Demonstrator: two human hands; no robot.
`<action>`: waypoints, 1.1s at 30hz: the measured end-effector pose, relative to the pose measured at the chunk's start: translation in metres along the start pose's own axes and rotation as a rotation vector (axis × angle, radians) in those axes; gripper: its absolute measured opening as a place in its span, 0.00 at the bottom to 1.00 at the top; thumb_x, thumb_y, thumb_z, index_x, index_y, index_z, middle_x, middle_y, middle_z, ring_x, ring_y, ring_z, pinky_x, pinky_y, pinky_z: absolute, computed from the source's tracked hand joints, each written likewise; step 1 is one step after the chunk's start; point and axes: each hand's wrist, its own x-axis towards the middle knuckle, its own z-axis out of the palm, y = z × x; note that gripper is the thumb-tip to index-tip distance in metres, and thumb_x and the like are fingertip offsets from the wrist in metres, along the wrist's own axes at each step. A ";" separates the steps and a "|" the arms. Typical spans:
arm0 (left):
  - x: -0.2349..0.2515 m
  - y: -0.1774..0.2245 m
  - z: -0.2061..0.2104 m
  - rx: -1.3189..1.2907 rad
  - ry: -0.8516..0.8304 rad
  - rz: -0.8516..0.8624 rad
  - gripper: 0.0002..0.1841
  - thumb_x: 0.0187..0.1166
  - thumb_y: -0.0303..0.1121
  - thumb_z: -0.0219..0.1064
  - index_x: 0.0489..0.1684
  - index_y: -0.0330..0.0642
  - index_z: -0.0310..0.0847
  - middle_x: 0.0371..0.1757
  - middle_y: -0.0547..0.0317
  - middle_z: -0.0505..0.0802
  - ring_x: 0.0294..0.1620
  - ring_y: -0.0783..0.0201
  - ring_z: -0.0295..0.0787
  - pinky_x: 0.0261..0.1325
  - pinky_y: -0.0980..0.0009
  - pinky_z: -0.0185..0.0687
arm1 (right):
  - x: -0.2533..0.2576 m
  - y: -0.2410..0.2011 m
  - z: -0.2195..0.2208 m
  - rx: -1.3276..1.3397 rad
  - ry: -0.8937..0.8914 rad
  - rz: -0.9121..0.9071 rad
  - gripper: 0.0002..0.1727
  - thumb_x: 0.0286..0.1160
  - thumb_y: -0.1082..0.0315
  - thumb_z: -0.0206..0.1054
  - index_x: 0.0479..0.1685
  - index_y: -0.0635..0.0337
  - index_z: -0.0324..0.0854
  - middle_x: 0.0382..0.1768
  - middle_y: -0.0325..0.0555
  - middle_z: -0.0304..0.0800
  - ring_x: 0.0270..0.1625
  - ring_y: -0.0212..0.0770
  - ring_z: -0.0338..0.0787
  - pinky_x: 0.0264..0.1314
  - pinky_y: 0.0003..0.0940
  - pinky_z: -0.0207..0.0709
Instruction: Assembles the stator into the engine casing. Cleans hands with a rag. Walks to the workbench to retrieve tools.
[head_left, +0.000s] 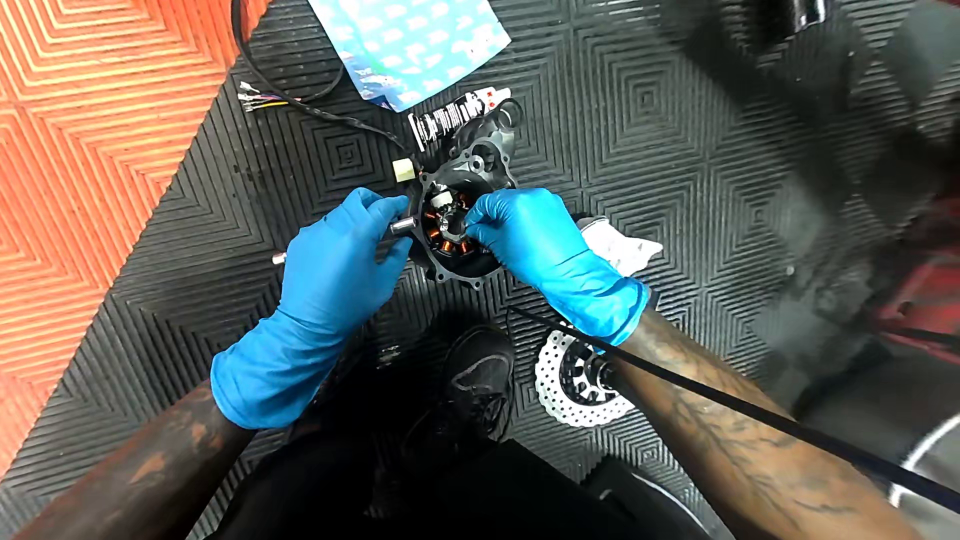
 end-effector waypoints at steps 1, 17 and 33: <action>0.000 0.000 0.000 -0.002 0.005 0.004 0.19 0.75 0.38 0.72 0.65 0.51 0.89 0.55 0.54 0.92 0.47 0.53 0.93 0.40 0.50 0.88 | 0.001 -0.002 -0.001 -0.001 -0.023 -0.011 0.03 0.72 0.68 0.74 0.36 0.52 0.94 0.37 0.45 0.95 0.44 0.47 0.94 0.49 0.53 0.84; -0.001 -0.008 -0.016 -0.079 -0.006 -0.019 0.23 0.85 0.42 0.62 0.79 0.51 0.79 0.56 0.48 0.92 0.45 0.51 0.92 0.45 0.45 0.88 | -0.020 0.027 -0.022 0.290 0.144 0.172 0.14 0.81 0.63 0.69 0.62 0.47 0.90 0.45 0.37 0.96 0.45 0.34 0.93 0.54 0.41 0.88; -0.006 -0.039 -0.044 -0.067 0.130 -0.019 0.33 0.81 0.51 0.61 0.83 0.43 0.73 0.75 0.41 0.84 0.73 0.43 0.81 0.70 0.43 0.78 | -0.149 0.110 -0.037 1.097 0.672 0.480 0.17 0.76 0.72 0.61 0.60 0.46 0.82 0.45 0.34 0.93 0.42 0.31 0.92 0.43 0.35 0.89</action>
